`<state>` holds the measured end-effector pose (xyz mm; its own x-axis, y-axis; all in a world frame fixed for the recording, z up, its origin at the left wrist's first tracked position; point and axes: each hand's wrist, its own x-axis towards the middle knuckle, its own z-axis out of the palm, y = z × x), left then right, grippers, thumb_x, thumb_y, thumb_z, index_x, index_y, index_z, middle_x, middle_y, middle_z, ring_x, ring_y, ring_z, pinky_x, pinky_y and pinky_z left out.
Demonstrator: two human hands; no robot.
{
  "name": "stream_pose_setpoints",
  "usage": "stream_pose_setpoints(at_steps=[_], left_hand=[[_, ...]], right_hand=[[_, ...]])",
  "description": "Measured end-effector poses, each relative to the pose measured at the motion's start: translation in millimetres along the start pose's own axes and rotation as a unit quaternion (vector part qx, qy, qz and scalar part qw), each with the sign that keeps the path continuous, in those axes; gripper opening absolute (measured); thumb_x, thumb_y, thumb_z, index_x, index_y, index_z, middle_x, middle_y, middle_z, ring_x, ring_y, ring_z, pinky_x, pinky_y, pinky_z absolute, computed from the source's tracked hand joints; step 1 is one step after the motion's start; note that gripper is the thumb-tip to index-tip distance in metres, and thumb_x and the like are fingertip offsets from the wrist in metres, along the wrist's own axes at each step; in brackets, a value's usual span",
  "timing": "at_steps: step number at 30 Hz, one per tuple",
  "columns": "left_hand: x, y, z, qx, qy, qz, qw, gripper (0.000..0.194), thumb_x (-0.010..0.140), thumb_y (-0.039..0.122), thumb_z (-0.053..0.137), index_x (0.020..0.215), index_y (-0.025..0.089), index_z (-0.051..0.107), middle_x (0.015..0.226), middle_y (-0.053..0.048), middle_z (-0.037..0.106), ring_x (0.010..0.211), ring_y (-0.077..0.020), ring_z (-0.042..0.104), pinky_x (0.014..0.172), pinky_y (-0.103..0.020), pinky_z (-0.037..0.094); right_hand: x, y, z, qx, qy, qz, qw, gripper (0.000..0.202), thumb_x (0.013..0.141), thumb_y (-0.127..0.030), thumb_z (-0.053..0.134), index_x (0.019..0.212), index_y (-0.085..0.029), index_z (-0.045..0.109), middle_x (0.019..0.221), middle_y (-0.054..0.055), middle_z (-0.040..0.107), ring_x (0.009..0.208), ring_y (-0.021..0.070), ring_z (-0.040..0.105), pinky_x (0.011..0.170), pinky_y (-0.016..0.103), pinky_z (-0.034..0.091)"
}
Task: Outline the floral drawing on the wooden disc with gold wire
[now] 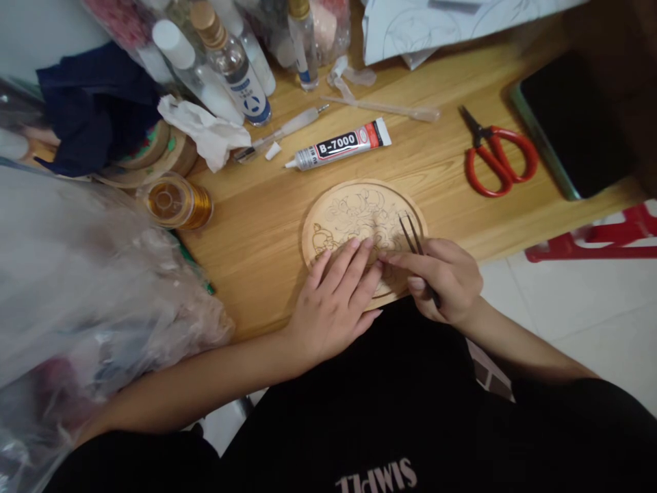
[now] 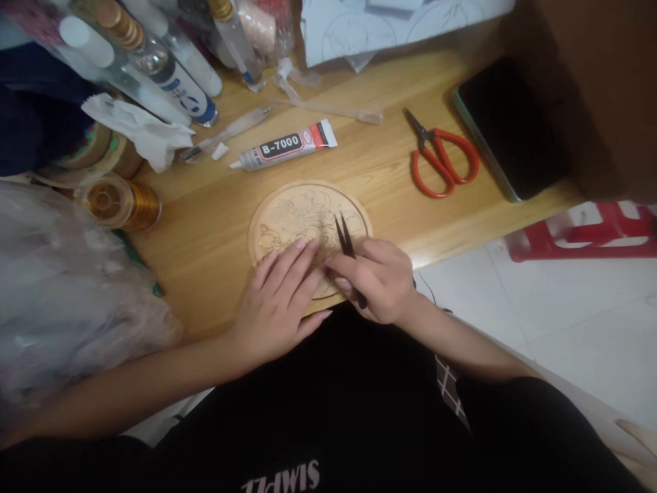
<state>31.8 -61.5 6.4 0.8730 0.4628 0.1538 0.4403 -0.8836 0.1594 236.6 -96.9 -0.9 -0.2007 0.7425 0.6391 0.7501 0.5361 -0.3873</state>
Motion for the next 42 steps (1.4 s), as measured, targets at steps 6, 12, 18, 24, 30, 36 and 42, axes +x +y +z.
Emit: stream_pose_setpoints(at_steps=[6, 12, 18, 24, 30, 36, 42], left_hand=[[1, 0, 0.1, 0.004, 0.012, 0.000, 1.000, 0.054, 0.098, 0.044, 0.050, 0.137, 0.007, 0.052, 0.151, -0.017, 0.050, 0.141, -0.0299, 0.045, 0.116, -0.045, 0.029], [1, 1, 0.2, 0.006, 0.011, -0.001, 1.000, 0.053, 0.098, 0.044, 0.049, 0.138, 0.008, 0.052, 0.151, -0.017, 0.050, 0.141, -0.0297, 0.046, 0.116, -0.045, 0.030], [0, 0, 1.0, 0.005, 0.008, 0.002, 1.000, 0.056, 0.098, 0.044, 0.049, 0.140, 0.007, 0.049, 0.152, -0.017, 0.049, 0.141, -0.0303, 0.046, 0.115, -0.046, 0.030], [2, 1, 0.5, 0.006, 0.002, 0.003, 1.000, 0.059, 0.095, 0.045, 0.055, 0.140, 0.007, 0.049, 0.151, -0.018, 0.049, 0.140, -0.0314, 0.046, 0.115, -0.046, 0.030], [1, 1, 1.4, 0.011, 0.013, 0.005, 1.000, 0.054, 0.096, 0.043, 0.052, 0.136, 0.008, 0.053, 0.150, -0.018, 0.051, 0.139, -0.0315, 0.047, 0.114, -0.046, 0.031], [2, 1, 2.8, 0.013, 0.017, 0.005, 1.000, 0.052, 0.096, 0.044, 0.053, 0.134, 0.009, 0.055, 0.150, -0.018, 0.051, 0.139, -0.0316, 0.047, 0.114, -0.046, 0.031], [1, 1, 2.4, 0.010, 0.015, 0.006, 1.000, 0.050, 0.096, 0.043, 0.054, 0.133, 0.010, 0.055, 0.149, -0.019, 0.051, 0.139, -0.0325, 0.048, 0.113, -0.047, 0.032]], right_hand=[[-1, 1, 0, 0.004, -0.008, -0.003, 1.000, 0.027, 0.097, -0.017, 0.047, 0.121, -0.018, 0.057, 0.070, 0.005, 0.067, 0.057, 0.0163, 0.052, 0.048, 0.031, 0.044], [0, 1, 0, 0.003, -0.001, -0.004, 1.000, 0.026, 0.097, -0.018, 0.047, 0.120, -0.018, 0.058, 0.070, 0.005, 0.068, 0.056, 0.0164, 0.051, 0.048, 0.031, 0.043], [-1, 0, 0, 0.003, -0.001, 0.007, 1.000, 0.023, 0.097, -0.018, 0.046, 0.116, -0.017, 0.059, 0.073, 0.006, 0.068, 0.058, 0.0162, 0.053, 0.051, 0.030, 0.044], [-1, -2, -2, -0.010, -0.022, 0.015, 1.000, 0.019, 0.097, -0.016, 0.047, 0.113, -0.016, 0.056, 0.075, 0.005, 0.069, 0.060, 0.0155, 0.054, 0.054, 0.030, 0.045], [-2, -1, -1, -0.005, -0.024, 0.012, 1.000, 0.020, 0.098, -0.017, 0.045, 0.114, -0.016, 0.056, 0.079, 0.007, 0.071, 0.061, 0.0160, 0.056, 0.055, 0.030, 0.045], [-5, -2, -3, 0.000, -0.032, 0.038, 0.999, 0.017, 0.098, -0.017, 0.046, 0.111, -0.016, 0.057, 0.078, 0.006, 0.072, 0.057, 0.0147, 0.052, 0.053, 0.029, 0.044], [-11, -6, -5, 0.000, -0.013, 0.111, 0.994, 0.023, 0.101, -0.021, 0.039, 0.115, -0.017, 0.057, 0.093, 0.008, 0.076, 0.060, 0.0141, 0.055, 0.053, 0.028, 0.044]])
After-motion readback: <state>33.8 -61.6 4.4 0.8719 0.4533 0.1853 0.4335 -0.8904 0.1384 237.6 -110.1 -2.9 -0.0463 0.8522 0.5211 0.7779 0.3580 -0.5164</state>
